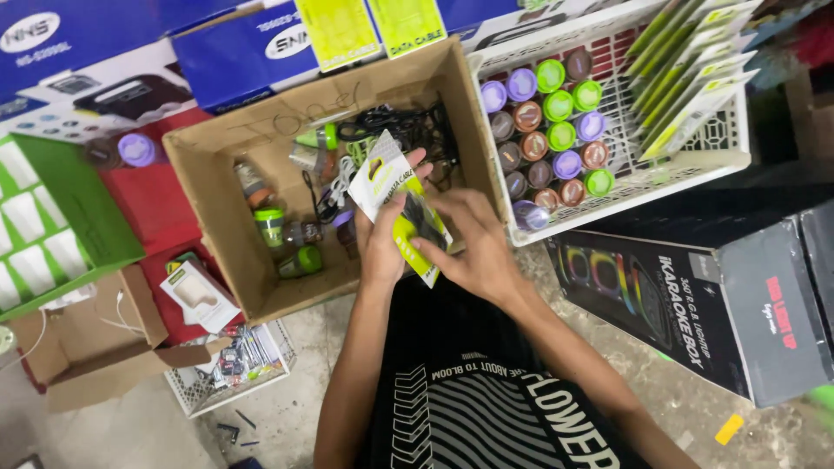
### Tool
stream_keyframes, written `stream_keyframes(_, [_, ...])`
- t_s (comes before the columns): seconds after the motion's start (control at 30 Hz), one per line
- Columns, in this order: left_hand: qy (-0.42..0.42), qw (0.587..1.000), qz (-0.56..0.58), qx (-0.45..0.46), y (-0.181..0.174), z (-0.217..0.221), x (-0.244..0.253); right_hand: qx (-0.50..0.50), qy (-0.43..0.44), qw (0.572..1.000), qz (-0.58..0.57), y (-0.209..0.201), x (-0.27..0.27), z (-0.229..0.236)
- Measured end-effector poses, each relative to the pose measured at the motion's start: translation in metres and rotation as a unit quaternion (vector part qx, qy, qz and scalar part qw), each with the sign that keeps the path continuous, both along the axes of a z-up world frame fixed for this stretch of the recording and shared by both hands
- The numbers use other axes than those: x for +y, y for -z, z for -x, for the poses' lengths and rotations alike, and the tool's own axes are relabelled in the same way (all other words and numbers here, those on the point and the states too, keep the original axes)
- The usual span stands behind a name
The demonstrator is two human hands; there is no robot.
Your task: Organizing various USB cables and small retail items within cardboard boxes in a storage area.
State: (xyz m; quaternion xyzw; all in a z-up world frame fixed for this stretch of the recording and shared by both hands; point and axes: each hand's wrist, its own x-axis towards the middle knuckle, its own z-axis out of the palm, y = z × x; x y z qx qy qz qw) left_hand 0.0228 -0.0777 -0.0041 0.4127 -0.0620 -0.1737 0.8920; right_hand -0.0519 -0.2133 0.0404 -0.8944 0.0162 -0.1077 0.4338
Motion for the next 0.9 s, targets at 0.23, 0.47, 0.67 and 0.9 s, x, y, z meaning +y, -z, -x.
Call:
stream_keyframes(0.23, [0.042,0.992,-0.005,-0.122,-0.037,-0.003,-0.046,0.008,0.052,0.999,0.008,-0.027,-0.077,0.001])
stream_keyframes(0.47, [-0.001,0.99,-0.128,-0.059,-0.008,-0.007,-0.046,-0.068,0.34,0.937,0.041,0.007,-0.278,0.044])
stream_keyframes(0.67, [-0.071,0.983,-0.171,-0.005,0.02,-0.002,-0.04,0.03,0.391,0.908,0.147,0.096,-0.395,0.082])
stream_keyframes(0.9, [-0.12,0.967,-0.22,0.034,0.029,0.001,-0.033,0.084,0.407,0.895,0.161,0.157,-0.43,0.068])
